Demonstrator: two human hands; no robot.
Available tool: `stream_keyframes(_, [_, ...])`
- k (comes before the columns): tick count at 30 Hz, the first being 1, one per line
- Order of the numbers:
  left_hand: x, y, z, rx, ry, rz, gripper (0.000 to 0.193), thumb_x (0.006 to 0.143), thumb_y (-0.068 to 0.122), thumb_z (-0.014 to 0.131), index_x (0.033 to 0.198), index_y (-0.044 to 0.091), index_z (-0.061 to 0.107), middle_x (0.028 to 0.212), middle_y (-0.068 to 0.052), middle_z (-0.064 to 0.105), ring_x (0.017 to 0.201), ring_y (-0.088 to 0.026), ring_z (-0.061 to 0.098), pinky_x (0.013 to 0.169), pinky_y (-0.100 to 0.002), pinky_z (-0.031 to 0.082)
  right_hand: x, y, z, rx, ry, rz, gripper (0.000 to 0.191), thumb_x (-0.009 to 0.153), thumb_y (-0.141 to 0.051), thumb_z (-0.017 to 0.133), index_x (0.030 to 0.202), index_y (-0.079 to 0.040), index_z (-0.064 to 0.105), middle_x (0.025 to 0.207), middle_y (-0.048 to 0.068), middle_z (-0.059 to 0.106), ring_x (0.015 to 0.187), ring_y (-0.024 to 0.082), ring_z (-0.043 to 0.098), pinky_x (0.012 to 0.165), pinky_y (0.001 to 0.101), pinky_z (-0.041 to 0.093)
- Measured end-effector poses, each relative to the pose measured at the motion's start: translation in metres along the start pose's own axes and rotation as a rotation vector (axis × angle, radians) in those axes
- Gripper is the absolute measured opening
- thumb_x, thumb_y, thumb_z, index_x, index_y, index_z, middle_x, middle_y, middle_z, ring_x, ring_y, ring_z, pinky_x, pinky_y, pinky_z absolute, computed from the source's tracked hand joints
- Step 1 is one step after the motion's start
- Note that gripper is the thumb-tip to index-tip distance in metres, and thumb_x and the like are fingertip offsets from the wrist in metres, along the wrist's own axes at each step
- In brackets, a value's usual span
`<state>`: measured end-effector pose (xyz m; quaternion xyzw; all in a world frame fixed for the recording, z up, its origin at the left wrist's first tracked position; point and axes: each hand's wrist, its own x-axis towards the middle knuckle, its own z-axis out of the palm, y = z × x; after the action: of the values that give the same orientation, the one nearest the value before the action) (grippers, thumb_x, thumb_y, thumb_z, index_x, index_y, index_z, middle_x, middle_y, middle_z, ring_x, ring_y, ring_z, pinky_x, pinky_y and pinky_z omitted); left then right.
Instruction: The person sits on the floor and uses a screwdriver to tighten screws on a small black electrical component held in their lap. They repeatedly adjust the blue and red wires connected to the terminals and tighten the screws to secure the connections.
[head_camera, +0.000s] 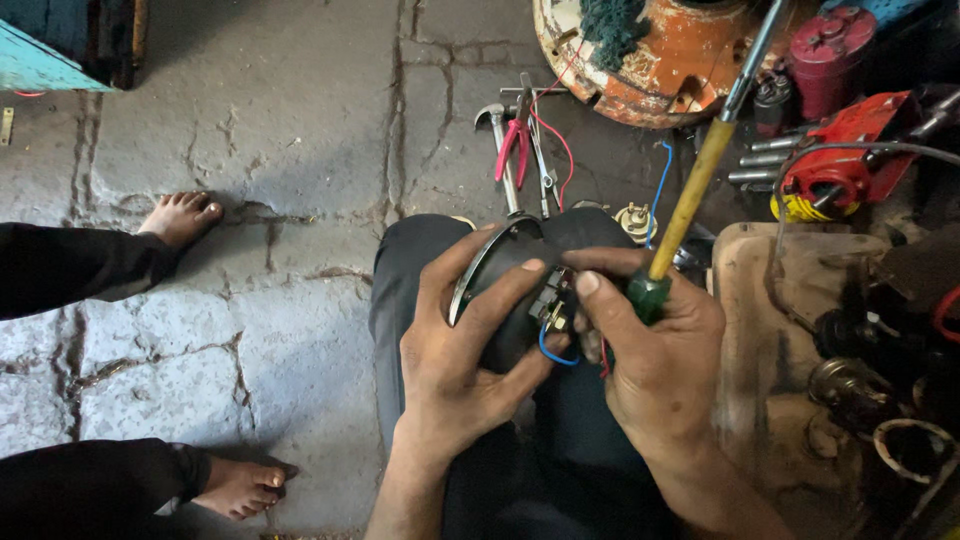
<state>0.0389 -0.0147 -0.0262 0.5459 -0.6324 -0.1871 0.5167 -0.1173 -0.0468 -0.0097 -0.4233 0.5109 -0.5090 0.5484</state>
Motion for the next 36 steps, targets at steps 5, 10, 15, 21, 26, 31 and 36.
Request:
stream_keyframes(5, [-0.0009, -0.0001, 0.0000, -0.013, -0.005, -0.005, 0.061, 0.077, 0.021, 0.091, 0.132, 0.018, 0.066, 0.148, -0.017, 0.054, 0.133, -0.035, 0.066, 0.108, -0.040, 0.060, 0.0000, -0.0008, 0.0003, 0.048, -0.012, 0.016, 0.016, 0.097, 0.001, 0.066, 0.111, 0.005, 0.073, 0.079, 0.003, 0.070, 0.062, 0.005, 0.060, 0.055, 0.0185, 0.046])
stream_keyframes(10, [-0.0005, 0.0010, 0.0010, -0.013, -0.008, -0.019, 0.060, 0.078, 0.022, 0.091, 0.132, 0.018, 0.066, 0.148, -0.017, 0.054, 0.133, -0.034, 0.067, 0.107, -0.039, 0.061, 0.0003, -0.0032, -0.0005, 0.034, -0.036, 0.009, 0.015, 0.098, 0.000, 0.067, 0.111, 0.004, 0.074, 0.075, 0.003, 0.067, 0.056, 0.004, 0.054, 0.048, 0.0183, 0.040])
stream_keyframes(15, [0.0001, 0.0010, 0.0019, -0.002, -0.008, -0.021, 0.061, 0.077, 0.020, 0.091, 0.132, 0.018, 0.066, 0.148, -0.016, 0.055, 0.133, -0.033, 0.066, 0.107, -0.039, 0.061, 0.0005, -0.0027, 0.0001, 0.036, -0.013, 0.015, 0.015, 0.097, 0.000, 0.067, 0.110, 0.004, 0.074, 0.074, 0.004, 0.067, 0.055, 0.004, 0.054, 0.048, 0.0187, 0.040])
stream_keyframes(21, [-0.0002, 0.0009, 0.0020, -0.009, -0.015, -0.013, 0.062, 0.077, 0.021, 0.092, 0.133, 0.018, 0.066, 0.148, -0.016, 0.054, 0.134, -0.034, 0.064, 0.108, -0.040, 0.060, 0.0010, -0.0028, -0.0008, 0.030, -0.006, 0.043, 0.015, 0.097, 0.000, 0.066, 0.110, 0.004, 0.074, 0.072, 0.003, 0.066, 0.054, 0.004, 0.053, 0.047, 0.0188, 0.040])
stream_keyframes(26, [0.0012, 0.0007, 0.0018, 0.004, -0.011, -0.004, 0.062, 0.076, 0.021, 0.092, 0.132, 0.018, 0.066, 0.148, -0.016, 0.055, 0.134, -0.034, 0.065, 0.109, -0.040, 0.060, 0.0026, -0.0035, -0.0010, 0.049, -0.023, 0.031, 0.016, 0.098, -0.001, 0.066, 0.111, 0.004, 0.074, 0.072, 0.003, 0.065, 0.054, 0.004, 0.051, 0.047, 0.0186, 0.038])
stream_keyframes(31, [0.0000, 0.0011, -0.0003, 0.003, -0.010, -0.007, 0.061, 0.076, 0.021, 0.093, 0.131, 0.018, 0.066, 0.147, -0.017, 0.055, 0.132, -0.035, 0.065, 0.108, -0.040, 0.059, 0.0006, -0.0044, 0.0003, 0.022, -0.024, 0.029, 0.015, 0.097, -0.001, 0.066, 0.110, 0.004, 0.074, 0.071, 0.002, 0.065, 0.054, 0.004, 0.052, 0.047, 0.0193, 0.040])
stream_keyframes(36, [-0.0002, 0.0002, -0.0022, -0.006, -0.009, 0.003, 0.060, 0.079, 0.020, 0.092, 0.133, 0.018, 0.066, 0.149, -0.016, 0.055, 0.134, -0.034, 0.066, 0.109, -0.040, 0.060, -0.0016, -0.0044, 0.0012, -0.023, -0.020, 0.041, 0.016, 0.097, -0.002, 0.067, 0.110, 0.003, 0.075, 0.070, 0.001, 0.063, 0.053, 0.004, 0.051, 0.047, 0.0188, 0.039])
